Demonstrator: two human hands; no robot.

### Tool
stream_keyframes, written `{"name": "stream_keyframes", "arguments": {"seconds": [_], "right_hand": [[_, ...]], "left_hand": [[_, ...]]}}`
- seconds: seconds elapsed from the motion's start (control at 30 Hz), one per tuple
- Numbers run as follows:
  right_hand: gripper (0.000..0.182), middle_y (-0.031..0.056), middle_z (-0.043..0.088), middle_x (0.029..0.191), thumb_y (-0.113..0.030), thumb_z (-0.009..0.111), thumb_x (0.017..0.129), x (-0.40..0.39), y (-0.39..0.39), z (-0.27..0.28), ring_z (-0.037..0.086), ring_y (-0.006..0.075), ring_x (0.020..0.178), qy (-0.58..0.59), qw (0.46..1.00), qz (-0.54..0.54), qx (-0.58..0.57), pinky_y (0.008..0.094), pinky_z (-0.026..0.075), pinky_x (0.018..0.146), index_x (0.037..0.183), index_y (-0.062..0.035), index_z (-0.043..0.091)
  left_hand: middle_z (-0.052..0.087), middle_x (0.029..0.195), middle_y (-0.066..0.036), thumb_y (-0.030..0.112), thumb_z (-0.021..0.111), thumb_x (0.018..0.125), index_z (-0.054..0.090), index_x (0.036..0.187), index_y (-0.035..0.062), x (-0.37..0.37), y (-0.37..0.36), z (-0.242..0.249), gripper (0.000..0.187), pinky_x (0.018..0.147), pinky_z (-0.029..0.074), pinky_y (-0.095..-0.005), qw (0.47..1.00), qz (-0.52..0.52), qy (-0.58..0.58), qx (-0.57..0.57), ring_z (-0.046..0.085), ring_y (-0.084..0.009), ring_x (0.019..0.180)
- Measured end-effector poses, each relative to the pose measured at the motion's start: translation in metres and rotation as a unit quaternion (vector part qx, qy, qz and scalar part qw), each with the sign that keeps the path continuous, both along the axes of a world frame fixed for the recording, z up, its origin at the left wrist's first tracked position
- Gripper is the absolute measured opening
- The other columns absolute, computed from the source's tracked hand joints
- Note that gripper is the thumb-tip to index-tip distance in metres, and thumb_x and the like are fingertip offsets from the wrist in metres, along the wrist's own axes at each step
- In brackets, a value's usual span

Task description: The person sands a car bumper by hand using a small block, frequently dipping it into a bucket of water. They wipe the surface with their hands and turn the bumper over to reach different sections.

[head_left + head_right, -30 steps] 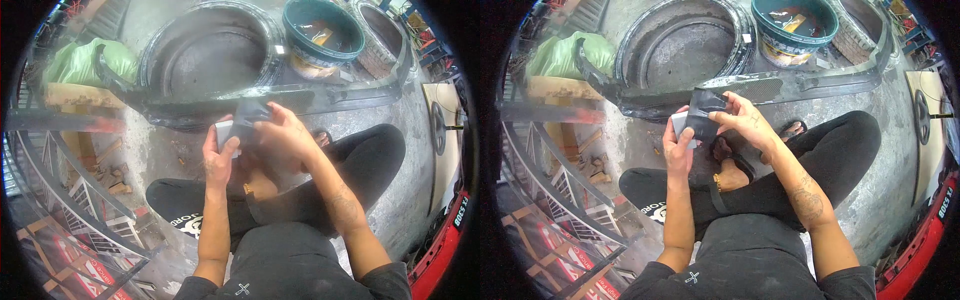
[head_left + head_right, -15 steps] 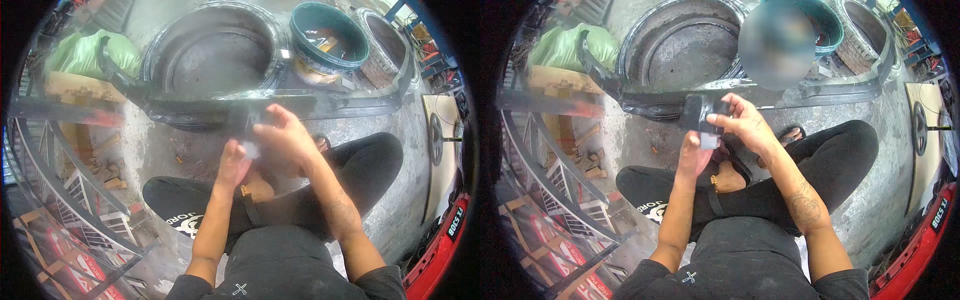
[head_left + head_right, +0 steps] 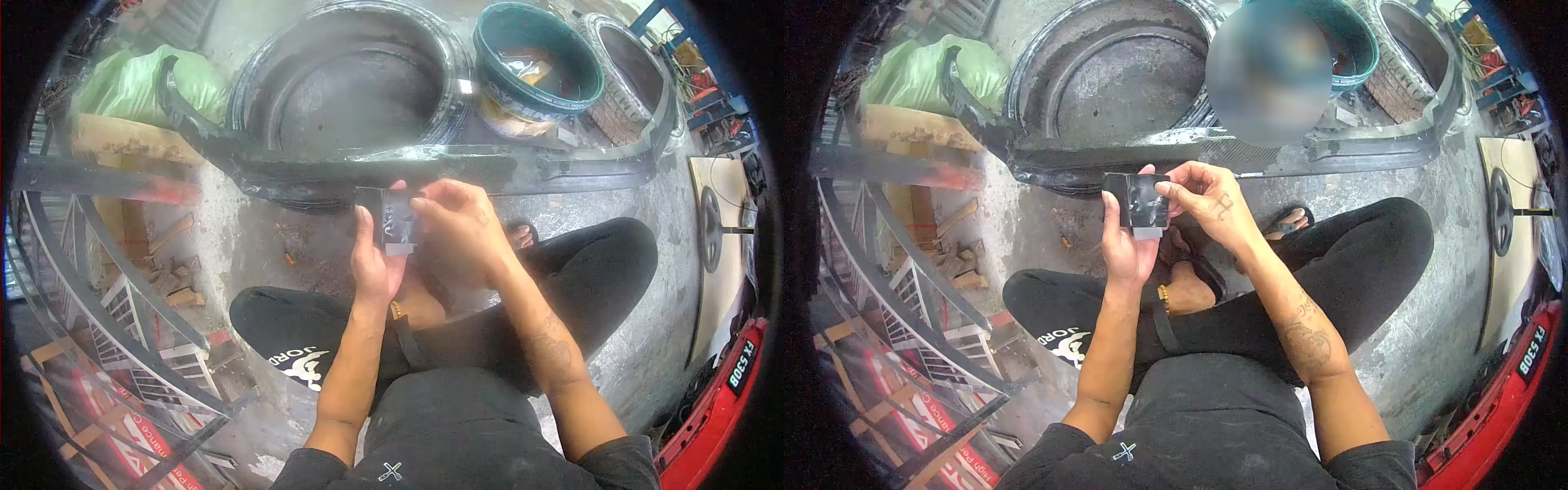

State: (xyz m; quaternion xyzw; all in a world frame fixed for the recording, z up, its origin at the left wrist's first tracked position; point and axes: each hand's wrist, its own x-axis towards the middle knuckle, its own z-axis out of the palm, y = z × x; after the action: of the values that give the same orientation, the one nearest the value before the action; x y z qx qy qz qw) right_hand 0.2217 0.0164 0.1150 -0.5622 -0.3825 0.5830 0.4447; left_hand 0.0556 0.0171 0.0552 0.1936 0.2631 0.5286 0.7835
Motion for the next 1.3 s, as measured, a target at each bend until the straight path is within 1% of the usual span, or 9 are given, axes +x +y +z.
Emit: {"name": "stream_keyframes", "arguments": {"seconds": [0.2,0.37,0.6,0.73,0.83,0.93,1.0,1.13,1.3], "right_hand": [[0.030,0.0005,0.073,0.091,-0.012,0.079,0.098,-0.001,0.002,-0.017,0.068,0.0102,0.085,0.050,0.996,0.024,0.073,0.0271,0.059,0.078,0.126,-0.0050,0.076],[0.044,-0.0006,0.070,0.096,-0.009,0.080,0.095,0.002,0.003,-0.015,0.067,0.0100,0.087,0.060,0.996,0.066,0.022,0.0285,0.057,0.084,0.138,-0.0063,0.071],[0.110,0.0133,0.048,0.147,-0.030,0.100,0.066,0.016,0.010,-0.057,0.059,0.0280,0.126,-0.088,0.981,0.078,0.153,0.0398,0.057,0.096,0.160,-0.0153,0.046],[0.113,0.0171,0.046,0.149,-0.038,0.102,0.063,0.013,0.020,-0.048,0.057,0.0335,0.131,-0.142,0.971,0.112,0.154,0.0436,0.055,0.102,0.158,-0.0109,0.047],[0.103,0.0243,0.062,0.141,-0.045,0.103,0.063,0.027,0.041,-0.040,0.061,0.0386,0.131,-0.262,0.946,0.122,0.144,0.0488,0.053,0.106,0.146,-0.0027,0.059],[0.053,0.0196,0.078,0.111,-0.031,0.093,0.082,0.065,0.112,-0.037,0.075,0.0310,0.106,-0.342,0.922,-0.025,0.181,0.0426,0.059,0.095,0.118,0.0028,0.074],[0.053,0.0247,0.077,0.112,-0.032,0.089,0.086,0.104,0.169,-0.076,0.076,0.0388,0.105,-0.486,0.840,-0.093,0.222,0.0434,0.060,0.091,0.121,0.0031,0.074],[0.052,0.0291,0.072,0.115,-0.030,0.085,0.089,0.138,0.219,-0.113,0.068,0.0454,0.114,-0.555,0.804,-0.055,0.205,0.0494,0.053,0.102,0.129,-0.0016,0.071],[0.034,0.0273,0.075,0.106,-0.029,0.083,0.089,0.154,0.244,-0.136,0.072,0.0431,0.104,-0.559,0.800,-0.014,0.215,0.0488,0.056,0.095,0.110,-0.0017,0.079]], "left_hand": [[0.069,0.131,-0.013,0.049,0.040,0.116,0.056,0.148,-0.0010,-0.001,0.003,-0.004,0.061,0.098,0.054,-0.0361,0.997,0.046,0.060,-0.033,0.068,-0.0193,0.118],[0.073,0.104,-0.008,0.045,0.042,0.116,0.060,0.144,-0.0023,-0.010,0.003,0.011,0.057,0.062,0.053,-0.0282,0.990,0.014,0.124,-0.069,0.068,-0.0142,0.079],[0.073,0.122,-0.017,0.042,0.045,0.116,0.056,0.148,-0.0069,-0.028,-0.014,0.037,0.060,0.080,0.061,-0.0343,0.984,-0.125,0.125,0.015,0.073,-0.0210,0.094],[0.074,0.114,-0.017,0.038,0.051,0.115,0.059,0.146,-0.0062,-0.042,-0.014,0.056,0.054,0.081,0.060,-0.0339,0.979,-0.100,0.172,0.037,0.072,-0.0209,0.091],[0.073,0.119,-0.011,0.031,0.070,0.106,0.065,0.141,-0.0025,-0.069,-0.004,0.054,0.049,0.085,0.058,-0.0322,0.916,-0.065,0.383,0.104,0.069,-0.0173,0.092],[0.073,0.121,-0.009,0.032,0.072,0.105,0.067,0.140,-0.0002,-0.113,0.014,0.038,0.048,0.082,0.057,-0.0295,0.889,0.048,0.446,0.094,0.068,-0.0146,0.091],[0.073,0.123,-0.008,0.031,0.075,0.103,0.068,0.138,0.0007,-0.141,0.021,0.023,0.047,0.079,0.056,-0.0270,0.889,0.104,0.444,0.049,0.068,-0.0123,0.090],[0.075,0.120,-0.005,0.031,0.076,0.102,0.071,0.135,0.0024,-0.173,0.022,-0.028,0.044,0.077,0.057,-0.0282,0.884,0.184,0.430,-0.007,0.069,-0.0125,0.084],[0.074,0.106,-0.004,0.034,0.076,0.102,0.072,0.125,0.0038,-0.181,0.030,-0.066,0.038,0.076,0.059,-0.0306,0.850,0.230,0.473,-0.019,0.069,-0.0127,0.088]]}}
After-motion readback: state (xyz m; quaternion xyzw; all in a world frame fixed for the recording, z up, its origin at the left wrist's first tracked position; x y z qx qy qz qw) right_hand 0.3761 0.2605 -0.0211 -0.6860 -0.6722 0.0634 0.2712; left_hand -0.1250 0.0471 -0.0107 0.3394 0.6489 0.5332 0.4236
